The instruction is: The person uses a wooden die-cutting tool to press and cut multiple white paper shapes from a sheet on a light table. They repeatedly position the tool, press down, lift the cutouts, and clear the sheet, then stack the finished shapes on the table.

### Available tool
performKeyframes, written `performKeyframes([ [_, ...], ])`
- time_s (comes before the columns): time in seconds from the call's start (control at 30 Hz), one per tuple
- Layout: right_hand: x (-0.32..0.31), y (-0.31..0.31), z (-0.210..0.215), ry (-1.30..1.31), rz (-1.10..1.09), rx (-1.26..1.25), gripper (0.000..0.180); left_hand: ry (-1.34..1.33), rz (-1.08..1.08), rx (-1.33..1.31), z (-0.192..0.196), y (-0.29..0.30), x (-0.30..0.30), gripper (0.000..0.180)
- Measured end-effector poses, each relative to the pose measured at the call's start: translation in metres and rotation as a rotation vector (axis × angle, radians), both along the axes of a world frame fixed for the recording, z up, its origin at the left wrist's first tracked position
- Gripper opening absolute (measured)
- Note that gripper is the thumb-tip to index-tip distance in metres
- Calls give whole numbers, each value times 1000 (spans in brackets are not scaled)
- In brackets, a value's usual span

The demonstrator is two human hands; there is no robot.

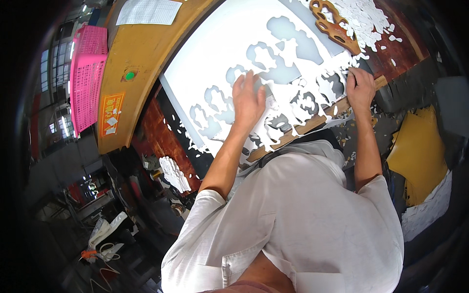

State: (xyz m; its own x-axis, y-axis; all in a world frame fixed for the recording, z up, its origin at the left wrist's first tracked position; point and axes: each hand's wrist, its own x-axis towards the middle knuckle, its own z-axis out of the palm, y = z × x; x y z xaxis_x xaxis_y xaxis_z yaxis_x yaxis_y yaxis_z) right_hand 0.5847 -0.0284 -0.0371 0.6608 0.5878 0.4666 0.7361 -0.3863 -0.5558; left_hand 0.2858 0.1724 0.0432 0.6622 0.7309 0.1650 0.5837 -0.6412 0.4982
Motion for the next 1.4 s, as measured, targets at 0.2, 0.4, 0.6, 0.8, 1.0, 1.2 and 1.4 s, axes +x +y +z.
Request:
performKeyframes([
  [0.2, -4, -5, -3, -1, 10, -9, 19, 124, -155, -1, 1, -15, 60, 59],
  [0.4, 0, 4, -12, -42, 20, 22, 17, 3, -346, 119, 9, 9, 123, 62],
  [0.6, -1, 4, -16, -45, 34, -38, 17, 480, -396, -27, 15, 28, 120, 62],
  [0.8, 3, 1, -17, -62, 19, -92, 19, 135, -297, -93, 69, 46, 72, 60],
  [1.0, 3, 0, -25, -117, 72, -136, 23, -146, -88, -74, 100, 40, -80, 60],
  [1.2, 15, -8, -29, -124, 23, -229, 28, -322, 219, -97, 75, -14, -209, 60],
  [1.4, 23, -11, -38, -73, 15, -362, 36, -249, 595, -415, 3, -132, -287, 55],
])
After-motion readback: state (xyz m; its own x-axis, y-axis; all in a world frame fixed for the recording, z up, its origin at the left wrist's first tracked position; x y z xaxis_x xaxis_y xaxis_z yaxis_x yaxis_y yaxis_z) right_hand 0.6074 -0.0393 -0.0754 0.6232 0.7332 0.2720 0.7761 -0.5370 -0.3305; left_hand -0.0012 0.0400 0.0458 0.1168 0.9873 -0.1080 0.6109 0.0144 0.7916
